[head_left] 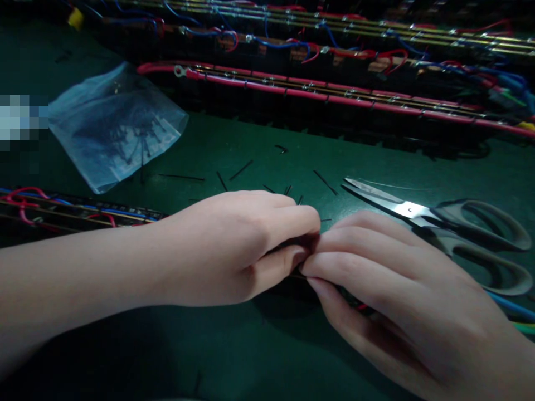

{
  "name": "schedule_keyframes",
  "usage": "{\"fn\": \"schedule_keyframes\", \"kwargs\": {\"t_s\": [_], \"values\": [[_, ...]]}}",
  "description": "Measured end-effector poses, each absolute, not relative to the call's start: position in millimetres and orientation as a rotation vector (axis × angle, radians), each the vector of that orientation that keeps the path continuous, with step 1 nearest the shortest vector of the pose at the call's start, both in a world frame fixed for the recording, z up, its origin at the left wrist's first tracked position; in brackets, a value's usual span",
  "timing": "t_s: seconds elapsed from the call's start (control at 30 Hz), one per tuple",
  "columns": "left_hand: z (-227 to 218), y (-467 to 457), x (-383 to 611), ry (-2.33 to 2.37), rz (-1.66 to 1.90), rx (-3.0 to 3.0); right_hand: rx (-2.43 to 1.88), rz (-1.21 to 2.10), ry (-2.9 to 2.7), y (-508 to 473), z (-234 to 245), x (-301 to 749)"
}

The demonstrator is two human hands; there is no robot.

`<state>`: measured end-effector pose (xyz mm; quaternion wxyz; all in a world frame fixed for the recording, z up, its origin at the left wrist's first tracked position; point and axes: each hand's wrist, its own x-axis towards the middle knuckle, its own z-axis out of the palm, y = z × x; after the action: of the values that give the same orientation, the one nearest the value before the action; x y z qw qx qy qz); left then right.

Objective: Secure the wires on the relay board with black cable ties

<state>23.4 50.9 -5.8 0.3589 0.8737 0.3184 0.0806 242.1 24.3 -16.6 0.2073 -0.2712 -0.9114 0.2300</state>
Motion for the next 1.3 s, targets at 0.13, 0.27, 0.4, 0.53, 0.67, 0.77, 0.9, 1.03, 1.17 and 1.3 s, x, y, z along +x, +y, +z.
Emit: {"fn": "schedule_keyframes", "kwargs": {"t_s": [0.13, 0.27, 0.4, 0.53, 0.67, 0.77, 0.9, 1.03, 1.17, 1.3], "values": [[-6.3, 50.0, 21.9, 0.822, 0.204, 2.260, -0.754, 0.631, -2.533, 25.5, -16.3, 242.1], [-7.5, 50.4, 21.6, 0.814, 0.211, 2.260, -0.766, 0.627, -2.542, 24.2, -16.6, 243.4], [-7.4, 51.2, 23.0, 0.821, 0.208, 2.261, -0.755, 0.625, -2.535, 22.8, -17.4, 244.8], [-6.4, 50.6, 23.1, 0.830, 0.203, 2.258, -0.765, 0.624, -2.542, 23.1, -17.6, 242.5], [-6.2, 50.2, 22.1, 0.839, 0.199, 2.256, -0.762, 0.623, -2.533, 23.6, -17.5, 240.7], [-6.8, 50.9, 22.4, 0.837, 0.204, 2.260, -0.764, 0.622, -2.538, 24.9, -18.6, 241.1], [-6.6, 51.3, 23.2, 0.837, 0.202, 2.259, -0.778, 0.618, -2.546, 25.9, -18.5, 241.9], [-5.7, 50.2, 23.0, 0.834, 0.199, 2.263, -0.787, 0.616, -2.536, 23.7, -16.9, 241.8], [-5.9, 50.0, 22.8, 0.837, 0.202, 2.260, -0.768, 0.624, -2.534, 22.9, -16.5, 241.4], [-5.7, 51.0, 22.9, 0.829, 0.202, 2.260, -0.761, 0.640, -2.542, 25.1, -16.2, 241.0]]}}
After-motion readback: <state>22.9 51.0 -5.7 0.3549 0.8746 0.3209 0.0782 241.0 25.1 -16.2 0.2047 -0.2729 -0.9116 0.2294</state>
